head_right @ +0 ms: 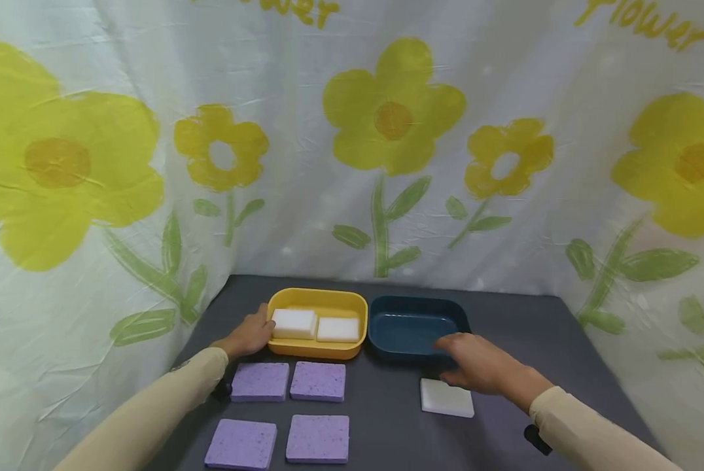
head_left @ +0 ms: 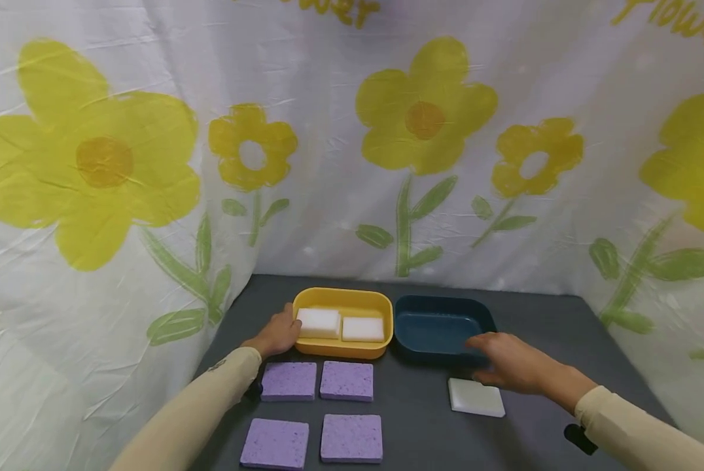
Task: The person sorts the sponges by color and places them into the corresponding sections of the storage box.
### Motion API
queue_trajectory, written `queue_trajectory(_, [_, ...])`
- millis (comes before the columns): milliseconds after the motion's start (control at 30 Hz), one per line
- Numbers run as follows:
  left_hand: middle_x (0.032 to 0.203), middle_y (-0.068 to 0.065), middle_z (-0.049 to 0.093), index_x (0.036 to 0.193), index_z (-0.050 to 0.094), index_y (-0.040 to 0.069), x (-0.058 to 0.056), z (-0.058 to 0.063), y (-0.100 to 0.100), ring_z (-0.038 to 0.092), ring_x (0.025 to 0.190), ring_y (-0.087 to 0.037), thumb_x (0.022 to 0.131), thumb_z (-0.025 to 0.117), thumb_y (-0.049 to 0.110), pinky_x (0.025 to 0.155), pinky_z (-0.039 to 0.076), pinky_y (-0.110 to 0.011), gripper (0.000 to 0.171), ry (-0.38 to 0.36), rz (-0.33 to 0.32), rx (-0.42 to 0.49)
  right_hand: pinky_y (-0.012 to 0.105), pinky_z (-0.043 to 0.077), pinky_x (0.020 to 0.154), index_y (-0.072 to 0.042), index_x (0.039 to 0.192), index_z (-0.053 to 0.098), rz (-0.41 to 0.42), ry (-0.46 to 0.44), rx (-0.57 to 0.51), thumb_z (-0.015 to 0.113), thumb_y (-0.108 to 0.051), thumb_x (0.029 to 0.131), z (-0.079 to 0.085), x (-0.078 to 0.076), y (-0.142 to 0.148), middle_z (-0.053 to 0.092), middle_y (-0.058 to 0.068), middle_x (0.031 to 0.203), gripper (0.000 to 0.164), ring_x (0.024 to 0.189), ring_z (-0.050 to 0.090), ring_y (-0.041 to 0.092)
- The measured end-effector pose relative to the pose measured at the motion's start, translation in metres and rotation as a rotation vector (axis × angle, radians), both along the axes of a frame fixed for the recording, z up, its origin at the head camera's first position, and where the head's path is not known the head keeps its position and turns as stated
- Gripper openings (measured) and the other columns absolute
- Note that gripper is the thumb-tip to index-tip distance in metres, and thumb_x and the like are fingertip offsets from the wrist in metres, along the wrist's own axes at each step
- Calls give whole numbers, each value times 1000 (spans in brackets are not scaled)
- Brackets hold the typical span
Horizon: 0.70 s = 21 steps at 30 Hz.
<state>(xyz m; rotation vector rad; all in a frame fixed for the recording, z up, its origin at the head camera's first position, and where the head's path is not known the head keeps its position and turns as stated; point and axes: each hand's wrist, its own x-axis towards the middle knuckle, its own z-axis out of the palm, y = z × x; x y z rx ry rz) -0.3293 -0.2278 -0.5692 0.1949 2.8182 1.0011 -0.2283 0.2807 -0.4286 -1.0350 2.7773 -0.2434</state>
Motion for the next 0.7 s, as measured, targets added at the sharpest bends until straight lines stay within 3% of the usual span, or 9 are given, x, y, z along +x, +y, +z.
queue_trajectory(133, [118, -28, 64, 146, 36, -13, 2, 3, 1, 62, 100, -34, 111, 40, 24, 95, 53, -55, 51, 14, -13, -19, 50, 62, 87, -1, 133, 71, 13, 16, -34, 87, -26, 94, -5, 9, 12, 76, 15, 131, 49, 112, 75, 36])
queue_trajectory(233, [116, -25, 66, 145, 37, -12, -1, -3, 1, 62, 97, -31, 111, 42, 25, 92, 54, -54, 51, 36, -12, -21, 50, 62, 87, -3, 131, 72, -18, -4, -50, 87, -26, 94, -10, 17, 20, 76, 13, 129, 47, 112, 75, 36])
queue_trajectory(333, [118, -24, 66, 146, 37, -12, 3, 2, 5, 62, 99, -29, 111, 44, 22, 95, 53, -55, 50, 22, 1, -26, 48, 62, 86, -7, 128, 73, -55, -14, -63, 87, -27, 93, -15, 25, 27, 77, 10, 126, 43, 109, 75, 33])
queue_trajectory(367, [118, -23, 66, 147, 37, -11, 4, 3, 6, 62, 99, -29, 111, 44, 22, 96, 53, -54, 49, 22, 6, -30, 48, 62, 85, -7, 127, 73, -57, -5, -70, 88, -27, 93, -17, 28, 30, 77, 9, 125, 42, 109, 75, 32])
queue_trajectory(433, [122, -26, 65, 149, 35, -13, 12, 16, 11, 62, 102, -32, 110, 44, 18, 101, 51, -58, 50, -15, 18, -29, 47, 62, 83, -11, 124, 74, -56, 24, -87, 89, -27, 91, -22, 33, 35, 78, 7, 122, 39, 106, 76, 30])
queue_trajectory(700, [122, -26, 63, 150, 33, -13, 15, 19, 9, 61, 103, -32, 111, 40, 20, 102, 51, -58, 51, -2, 15, -29, 42, 61, 80, -12, 115, 74, -47, 149, -152, 91, -26, 88, -44, 47, 49, 79, 0, 112, 35, 99, 75, 23])
